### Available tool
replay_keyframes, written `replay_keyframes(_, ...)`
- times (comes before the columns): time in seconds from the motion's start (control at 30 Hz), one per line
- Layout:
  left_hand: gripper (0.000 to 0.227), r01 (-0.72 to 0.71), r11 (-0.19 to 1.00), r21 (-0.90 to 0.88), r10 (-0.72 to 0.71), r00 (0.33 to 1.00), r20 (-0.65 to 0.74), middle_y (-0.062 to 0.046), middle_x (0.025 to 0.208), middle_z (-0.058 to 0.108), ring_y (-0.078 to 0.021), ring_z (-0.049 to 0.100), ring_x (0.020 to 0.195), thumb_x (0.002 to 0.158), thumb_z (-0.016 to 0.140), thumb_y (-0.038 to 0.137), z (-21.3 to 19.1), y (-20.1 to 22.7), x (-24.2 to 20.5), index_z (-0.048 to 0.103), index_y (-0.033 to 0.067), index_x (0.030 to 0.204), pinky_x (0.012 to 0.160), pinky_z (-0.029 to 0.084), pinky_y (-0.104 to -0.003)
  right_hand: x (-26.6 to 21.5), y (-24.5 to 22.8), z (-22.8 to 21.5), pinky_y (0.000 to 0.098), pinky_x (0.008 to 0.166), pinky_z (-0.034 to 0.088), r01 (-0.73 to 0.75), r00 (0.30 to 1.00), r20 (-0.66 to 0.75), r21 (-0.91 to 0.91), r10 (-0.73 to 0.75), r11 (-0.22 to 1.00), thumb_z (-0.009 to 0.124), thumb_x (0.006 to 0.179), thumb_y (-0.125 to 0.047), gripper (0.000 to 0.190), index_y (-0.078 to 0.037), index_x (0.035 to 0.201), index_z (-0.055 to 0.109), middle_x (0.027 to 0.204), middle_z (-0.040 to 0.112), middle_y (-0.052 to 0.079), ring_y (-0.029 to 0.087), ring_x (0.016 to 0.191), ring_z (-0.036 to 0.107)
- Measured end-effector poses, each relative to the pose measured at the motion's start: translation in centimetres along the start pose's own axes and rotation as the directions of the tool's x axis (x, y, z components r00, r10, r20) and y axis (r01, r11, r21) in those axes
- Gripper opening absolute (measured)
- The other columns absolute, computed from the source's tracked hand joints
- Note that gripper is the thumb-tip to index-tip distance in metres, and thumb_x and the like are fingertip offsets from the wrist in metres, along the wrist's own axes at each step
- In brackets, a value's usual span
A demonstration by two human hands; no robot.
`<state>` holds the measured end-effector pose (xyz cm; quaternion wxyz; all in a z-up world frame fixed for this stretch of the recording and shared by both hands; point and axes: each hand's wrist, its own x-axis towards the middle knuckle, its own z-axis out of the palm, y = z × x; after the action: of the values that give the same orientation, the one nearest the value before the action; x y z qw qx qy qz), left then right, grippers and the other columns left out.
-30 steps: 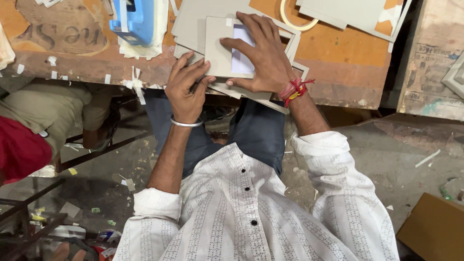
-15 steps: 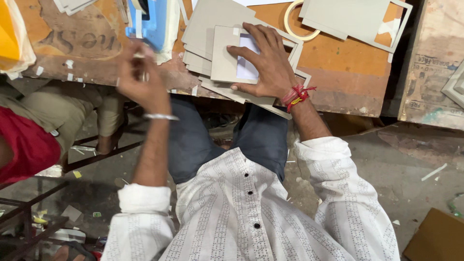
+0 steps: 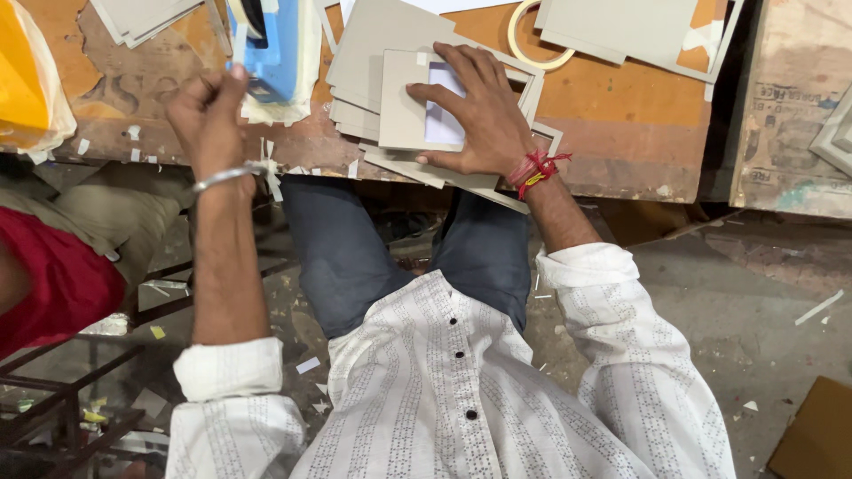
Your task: The person assembles small photo frames by applying adhesive tape to the edges of cardboard mats and securing them to frame pieces. They repeatedly pick up mats, apply tape, and press the pieces together, stacking completed units on the table.
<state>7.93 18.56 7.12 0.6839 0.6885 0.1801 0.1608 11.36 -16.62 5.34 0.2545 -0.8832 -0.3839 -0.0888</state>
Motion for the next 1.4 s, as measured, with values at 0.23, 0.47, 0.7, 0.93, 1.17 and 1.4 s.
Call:
replay_keyframes(0.23,0.027,-0.432,0.489,0.758,0.561,0.821,0.105,-0.006,0.077,0.066,-0.0155,0.060,0.067,0.086,0.089,0.022,-2.1,-0.9,0.3,0.072,0.0019,0.081,0.059,0.046,-0.027,-0.1,0.1,0.2,0.0617,0.120,0.029,0.008,1.000,0.008,0.009,-0.008,1.000,0.091,0.072,-0.058,0.083,-0.023,0.142,0.064,0.159,0.038,0.022,0.045,0.146,0.034)
replay_keyframes(0.47,0.015,-0.591,0.287,0.754,0.448,0.779,0.440,-0.008,0.088,0.074,-0.0149,0.066,0.070,0.098,0.082,0.013,-7.4,2.2,6.7,0.072,0.0065,0.108,0.065,0.055,-0.032,-0.1,0.0,0.2,0.0618,0.120,0.029,0.005,1.000,-0.012,0.006,-0.005,1.000,0.092,0.074,-0.056,0.081,-0.021,0.142,0.065,0.160,0.038,0.022,0.045,0.146,0.034)
replay_keyframes(0.7,0.070,-0.120,0.988,0.102,0.077,0.933,0.351,-0.008,0.099,0.075,-0.0107,0.074,0.087,0.101,0.079,0.002,-1.9,-0.8,6.3,0.029,-0.0003,0.150,0.076,0.059,-0.023,-0.2,-0.2,-0.1,0.0605,0.120,0.030,0.014,1.000,-0.013,0.014,-0.014,1.000,0.092,0.075,-0.055,0.080,-0.021,0.143,0.065,0.160,0.038,0.022,0.046,0.146,0.034)
replay_keyframes(0.93,0.080,-0.003,0.992,-0.129,0.002,1.000,-0.008,-0.012,0.093,0.071,-0.0169,0.075,0.077,0.094,0.078,-0.011,-1.1,0.5,0.9,0.035,0.0086,0.158,0.051,0.047,-0.023,-0.2,0.0,0.0,0.0615,0.120,0.030,0.006,1.000,-0.008,0.015,-0.006,1.000,0.090,0.076,-0.060,0.081,-0.021,0.143,0.065,0.161,0.038,0.022,0.046,0.146,0.034)
replay_keyframes(1.17,0.092,-0.249,0.969,0.002,0.248,0.965,0.085,-0.017,0.111,0.074,-0.0160,0.078,0.087,0.100,0.082,-0.013,-1.8,-5.1,0.0,0.015,0.0116,0.158,0.082,0.064,-0.025,-0.1,0.2,0.3,0.0623,0.120,0.030,0.006,1.000,-0.003,0.007,-0.006,1.000,0.091,0.076,-0.061,0.081,-0.021,0.143,0.065,0.161,0.037,0.023,0.047,0.146,0.034)
replay_keyframes(1.4,0.099,-0.608,0.480,0.632,0.543,0.772,0.331,-0.005,0.096,0.079,-0.0179,0.077,0.085,0.099,0.085,0.004,-4.4,-4.9,3.2,0.007,0.0066,0.161,0.073,0.058,-0.030,-0.2,0.2,0.2,0.0622,0.120,0.030,-0.002,1.000,0.000,0.014,0.002,1.000,0.091,0.076,-0.059,0.081,-0.022,0.143,0.065,0.161,0.038,0.023,0.047,0.147,0.033)
